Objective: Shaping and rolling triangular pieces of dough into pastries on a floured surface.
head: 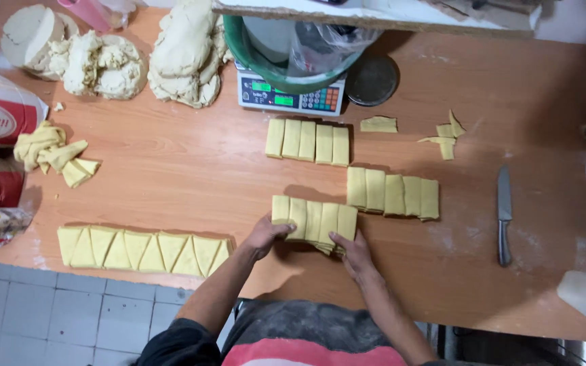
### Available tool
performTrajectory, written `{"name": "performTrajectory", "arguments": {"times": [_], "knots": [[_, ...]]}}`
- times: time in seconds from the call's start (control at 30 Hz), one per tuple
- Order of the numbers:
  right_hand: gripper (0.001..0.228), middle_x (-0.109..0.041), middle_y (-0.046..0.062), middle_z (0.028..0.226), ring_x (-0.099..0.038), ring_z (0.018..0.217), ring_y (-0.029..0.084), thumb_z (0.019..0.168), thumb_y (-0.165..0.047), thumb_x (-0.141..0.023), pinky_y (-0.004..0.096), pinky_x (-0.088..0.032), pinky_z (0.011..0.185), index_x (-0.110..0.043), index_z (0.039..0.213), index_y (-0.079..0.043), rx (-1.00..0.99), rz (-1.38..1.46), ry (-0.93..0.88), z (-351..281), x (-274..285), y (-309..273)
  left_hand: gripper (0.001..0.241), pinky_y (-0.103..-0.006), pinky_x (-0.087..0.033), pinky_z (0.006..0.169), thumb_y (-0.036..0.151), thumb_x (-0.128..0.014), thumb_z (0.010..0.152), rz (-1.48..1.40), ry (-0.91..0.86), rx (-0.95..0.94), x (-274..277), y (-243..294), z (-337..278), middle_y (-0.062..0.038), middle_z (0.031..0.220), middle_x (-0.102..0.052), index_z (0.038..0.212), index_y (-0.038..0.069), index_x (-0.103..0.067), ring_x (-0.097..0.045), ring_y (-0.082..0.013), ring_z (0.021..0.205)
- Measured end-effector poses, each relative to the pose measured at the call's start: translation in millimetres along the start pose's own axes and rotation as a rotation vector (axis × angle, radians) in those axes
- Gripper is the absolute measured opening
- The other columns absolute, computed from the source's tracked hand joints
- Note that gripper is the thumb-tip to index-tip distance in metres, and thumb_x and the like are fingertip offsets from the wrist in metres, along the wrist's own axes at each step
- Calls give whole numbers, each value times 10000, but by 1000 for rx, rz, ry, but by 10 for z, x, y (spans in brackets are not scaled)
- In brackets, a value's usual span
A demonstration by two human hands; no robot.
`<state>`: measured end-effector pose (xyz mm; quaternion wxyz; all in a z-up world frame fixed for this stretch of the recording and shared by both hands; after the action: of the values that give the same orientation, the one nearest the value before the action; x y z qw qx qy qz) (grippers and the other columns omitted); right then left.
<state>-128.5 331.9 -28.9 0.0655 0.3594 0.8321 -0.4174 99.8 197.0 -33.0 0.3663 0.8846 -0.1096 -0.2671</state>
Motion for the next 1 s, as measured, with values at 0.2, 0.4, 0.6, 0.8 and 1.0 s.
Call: {"name": "performTrajectory", "arguments": {"times": [0.2, 0.4, 0.6, 0.8, 1.0], "knots": [[689, -656, 119, 1321, -627, 1225, 246, 825, -123, -798, 415, -494, 1065, -489, 1439, -69, 53, -268, 145, 634, -516, -489, 499, -357, -566, 889, 37, -769, 819, -37, 66, -46, 202, 621, 421, -90, 1117, -730, 1290, 22, -603, -696, -184, 985], [693, -683, 148, 1308, -660, 1182, 253, 795, -151, -811, 379, -526, 1025, -537, 1420, -34, 82, -422, 256, 820, -688, -667, 540, -394, -579, 923, -20, -731, 828, -42, -24, -94, 295, 552, 873, -117, 1152, -708, 1331, -5, -533, -686, -211, 1013], [711, -648, 138, 1301, -645, 1164, 248, 780, -109, -790, 373, -524, 1003, -492, 1422, -40, 191, -500, 283, 814, -711, -697, 604, -350, -564, 979, -58, -697, 804, 16, -37, -135, 258, 599, 845, -93, 1211, -699, 1374, 32, -517, -677, -189, 1095], [720, -607, 162, 1340, -619, 1199, 247, 814, -148, -804, 369, -516, 1014, -448, 1423, -4, 105, -718, 365, 710, -912, -846, 565, -367, -582, 946, 61, -745, 866, 288, 55, -238, 181, 759, 868, -132, 1218, -679, 1343, -25, -454, -676, -208, 1089], [751, -608, 187, 1378, -597, 1239, 255, 854, -171, -763, 370, -470, 1040, -422, 1494, 22, 88, -298, 490, 676, -844, -577, 696, -362, -577, 897, 193, -820, 832, 448, 540, -53, -146, 773, 701, -195, 1213, -653, 1337, -39, -401, -678, -248, 1044]]}}
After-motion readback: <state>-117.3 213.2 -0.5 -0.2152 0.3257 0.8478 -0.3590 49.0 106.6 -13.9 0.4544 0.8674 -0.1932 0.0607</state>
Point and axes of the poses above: each hand's wrist, its own z-axis towards the middle knuckle, its own x-axis out of the back of the hand, y = z × x, the point moved 1 cm from there along z, towards the middle knuckle
